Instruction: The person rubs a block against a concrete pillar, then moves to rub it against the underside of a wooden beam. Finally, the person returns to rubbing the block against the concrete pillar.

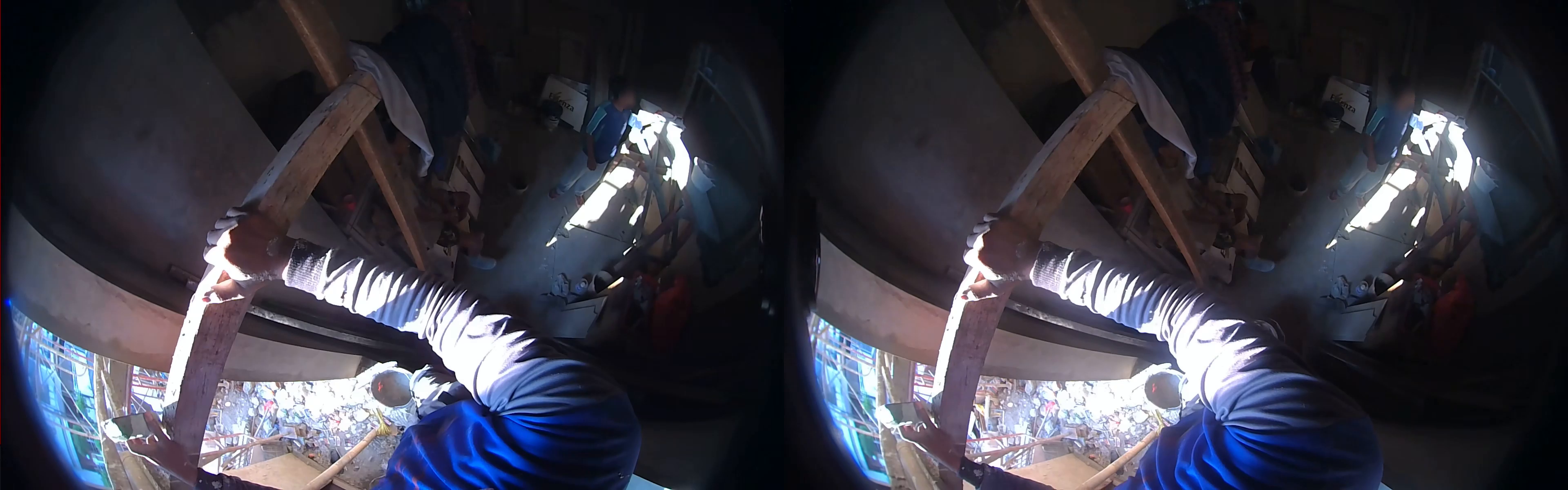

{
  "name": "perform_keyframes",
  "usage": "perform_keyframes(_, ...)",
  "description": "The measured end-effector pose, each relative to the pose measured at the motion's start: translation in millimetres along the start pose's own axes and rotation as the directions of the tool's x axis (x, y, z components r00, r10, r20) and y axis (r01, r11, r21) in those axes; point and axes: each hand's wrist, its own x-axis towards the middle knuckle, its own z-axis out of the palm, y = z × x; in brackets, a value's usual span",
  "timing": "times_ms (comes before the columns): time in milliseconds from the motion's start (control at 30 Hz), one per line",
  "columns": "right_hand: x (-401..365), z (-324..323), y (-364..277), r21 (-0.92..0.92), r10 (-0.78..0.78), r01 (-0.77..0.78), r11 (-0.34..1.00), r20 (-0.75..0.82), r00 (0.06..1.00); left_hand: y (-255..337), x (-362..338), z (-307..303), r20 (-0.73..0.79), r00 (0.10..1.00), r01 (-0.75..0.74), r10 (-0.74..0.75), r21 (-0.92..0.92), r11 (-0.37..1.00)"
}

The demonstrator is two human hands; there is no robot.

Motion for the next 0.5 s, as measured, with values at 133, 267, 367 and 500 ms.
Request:
perform_keyframes(133, 0, 1, 0, -0.015, -0.012, 0.012, 1.000, 0.003, 1.000, -10, 2, 4, -0.022, 1.000, 0.019, -0.019, -0.006, 1.000)
perform_keyframes(267, 2, -2, -2, -0.041, 0.006, -0.004, 0.999, 0.053, 0.999, -12, 2, 1, -0.025, 1.000, 0.008, -0.007, 0.028, 1.000)
perform_keyframes(367, 0, -3, -1, -0.025, 0.029, -0.028, 0.999, 0.070, 0.997, -8, 3, 3, -0.023, 1.000, -0.003, 0.004, 0.041, 0.999)
perform_keyframes(500, -1, 5, 3, -0.007, 0.045, -0.044, 0.999, 0.089, 0.995, -3, 4, 8, -0.031, 0.999, -0.008, 0.010, 0.054, 0.999)
